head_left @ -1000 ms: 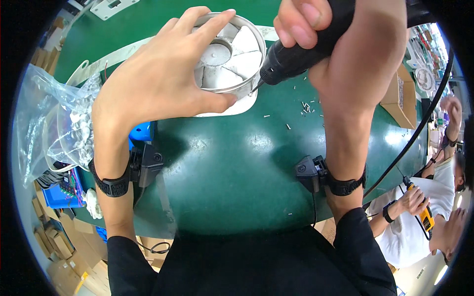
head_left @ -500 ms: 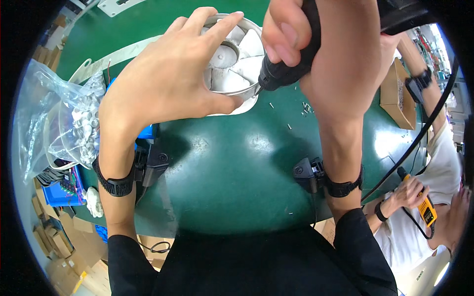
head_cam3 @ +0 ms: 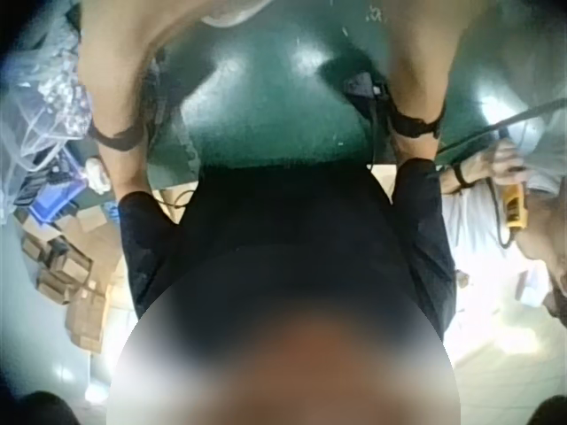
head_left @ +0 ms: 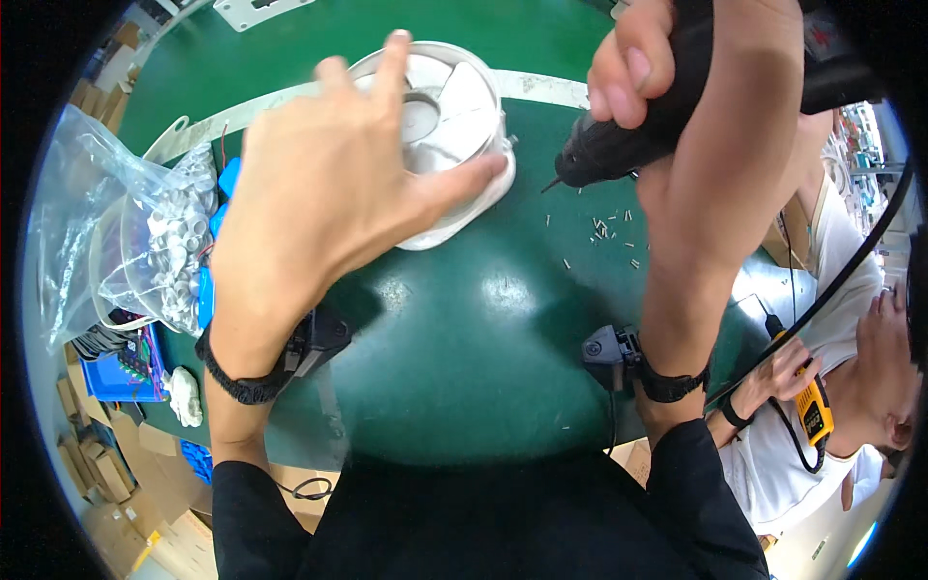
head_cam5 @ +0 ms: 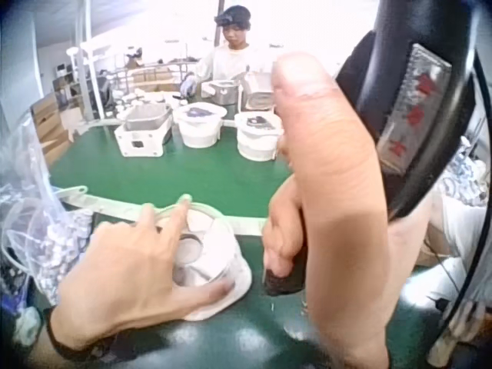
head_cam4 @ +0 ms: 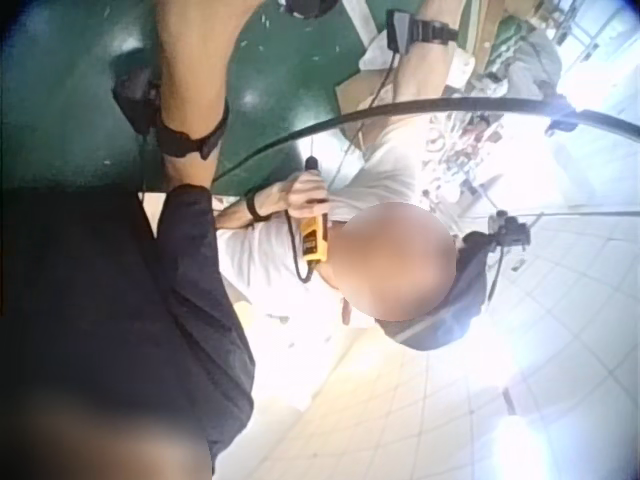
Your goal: The person assembles a white circular electronic device on a green workbench. They use a power screwdriver to secure a circuit board inside the housing, then attach a fan-like component and a cover, tightening screws at each step. The process is repeated for multiple units.
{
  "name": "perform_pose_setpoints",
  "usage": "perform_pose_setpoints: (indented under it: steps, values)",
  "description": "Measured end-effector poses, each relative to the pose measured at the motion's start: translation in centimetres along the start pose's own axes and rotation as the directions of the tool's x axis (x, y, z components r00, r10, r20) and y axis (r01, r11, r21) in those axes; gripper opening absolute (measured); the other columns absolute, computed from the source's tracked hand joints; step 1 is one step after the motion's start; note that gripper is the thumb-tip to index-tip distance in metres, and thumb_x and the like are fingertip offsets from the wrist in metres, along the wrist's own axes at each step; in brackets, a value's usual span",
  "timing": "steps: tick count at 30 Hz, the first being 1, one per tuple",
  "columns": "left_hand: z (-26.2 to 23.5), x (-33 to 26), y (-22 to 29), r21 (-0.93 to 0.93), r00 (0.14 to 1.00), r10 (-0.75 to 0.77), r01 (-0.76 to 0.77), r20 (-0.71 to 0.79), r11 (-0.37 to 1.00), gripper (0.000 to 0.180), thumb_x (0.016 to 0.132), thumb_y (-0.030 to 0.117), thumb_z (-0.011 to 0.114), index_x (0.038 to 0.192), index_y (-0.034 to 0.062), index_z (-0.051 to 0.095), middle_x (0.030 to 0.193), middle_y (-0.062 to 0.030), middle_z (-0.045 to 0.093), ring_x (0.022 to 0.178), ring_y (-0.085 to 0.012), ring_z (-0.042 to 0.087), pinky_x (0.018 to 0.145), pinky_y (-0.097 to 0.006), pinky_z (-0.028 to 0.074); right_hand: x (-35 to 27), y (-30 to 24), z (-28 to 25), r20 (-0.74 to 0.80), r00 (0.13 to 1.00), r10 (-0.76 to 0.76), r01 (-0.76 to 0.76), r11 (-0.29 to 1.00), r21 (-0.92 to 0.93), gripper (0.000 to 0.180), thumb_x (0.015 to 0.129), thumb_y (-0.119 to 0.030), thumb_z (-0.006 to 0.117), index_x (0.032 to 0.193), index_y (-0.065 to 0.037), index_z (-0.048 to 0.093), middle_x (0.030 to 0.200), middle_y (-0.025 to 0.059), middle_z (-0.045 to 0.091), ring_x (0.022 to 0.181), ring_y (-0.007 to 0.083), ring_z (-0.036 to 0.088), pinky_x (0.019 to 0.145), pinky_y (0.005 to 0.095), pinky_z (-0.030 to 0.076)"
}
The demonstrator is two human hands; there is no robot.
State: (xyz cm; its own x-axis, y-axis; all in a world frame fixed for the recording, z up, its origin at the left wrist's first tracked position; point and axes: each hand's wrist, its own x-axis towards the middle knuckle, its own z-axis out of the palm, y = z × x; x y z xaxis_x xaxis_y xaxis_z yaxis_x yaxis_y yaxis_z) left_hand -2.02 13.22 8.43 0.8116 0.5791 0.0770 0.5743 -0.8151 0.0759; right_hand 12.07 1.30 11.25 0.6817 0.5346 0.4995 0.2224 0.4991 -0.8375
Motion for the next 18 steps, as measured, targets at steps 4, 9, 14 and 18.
perform_pose_setpoints:
  steps: [4, 9, 14, 18]
  values:
    - [-2.1, 0.0, -2.5, -0.230, 1.000, -0.027, 0.030, 0.016, 0.973, 0.091, 0.084, 0.058, 0.074, 0.150, 0.0007, 0.050, 0.123, -0.0325, 0.064, 0.097, -0.0438, 0.069, 0.089, -0.046, 0.054, -0.1, 0.6, -0.1, 0.021, 1.000, -0.003, 0.003, 0.999, 0.037, 0.029, 0.103, -0.031, 0.061, 0.098, -0.002, 0.059, 0.055, 0.0021, 0.045, 0.044, 0.0120, 0.045, 0.044, 0.0282, 0.039]
    - [-0.4, 1.4, -5.7, -0.538, 0.885, 0.465, -0.385, 0.015, 0.750, 0.090, 0.072, 0.030, 0.091, 0.149, 0.0036, 0.050, 0.152, -0.0204, 0.048, 0.137, -0.0338, 0.050, 0.113, -0.040, 0.041, -0.7, 1.1, 0.0, 0.089, 0.996, -0.029, 0.019, 0.993, 0.116, 0.029, 0.103, -0.032, 0.060, 0.099, -0.002, 0.059, 0.055, 0.0022, 0.045, 0.044, 0.0122, 0.045, 0.045, 0.0284, 0.039]
    - [0.4, 1.9, -5.8, -0.522, 0.887, 0.456, -0.354, 0.077, 0.776, 0.081, 0.071, 0.027, 0.093, 0.140, 0.0027, 0.058, 0.137, -0.0188, 0.061, 0.127, -0.0328, 0.058, 0.107, -0.041, 0.045, -1.6, 2.0, 0.0, 0.132, 0.989, -0.061, 0.041, 0.988, 0.151, 0.030, 0.104, -0.032, 0.059, 0.100, -0.002, 0.059, 0.055, 0.0023, 0.045, 0.045, 0.0124, 0.045, 0.045, 0.0287, 0.039]
    - [-0.3, 1.2, -4.9, -0.514, 0.927, 0.368, -0.280, 0.075, 0.811, 0.072, 0.069, 0.024, 0.093, 0.131, 0.0013, 0.064, 0.127, -0.0184, 0.067, 0.118, -0.0313, 0.063, 0.103, -0.039, 0.048, -2.0, 2.4, 0.2, 0.151, 0.987, -0.061, 0.037, 0.988, 0.152, 0.030, 0.104, -0.032, 0.059, 0.101, -0.003, 0.059, 0.056, 0.0024, 0.045, 0.045, 0.0126, 0.045, 0.045, 0.0289, 0.040]
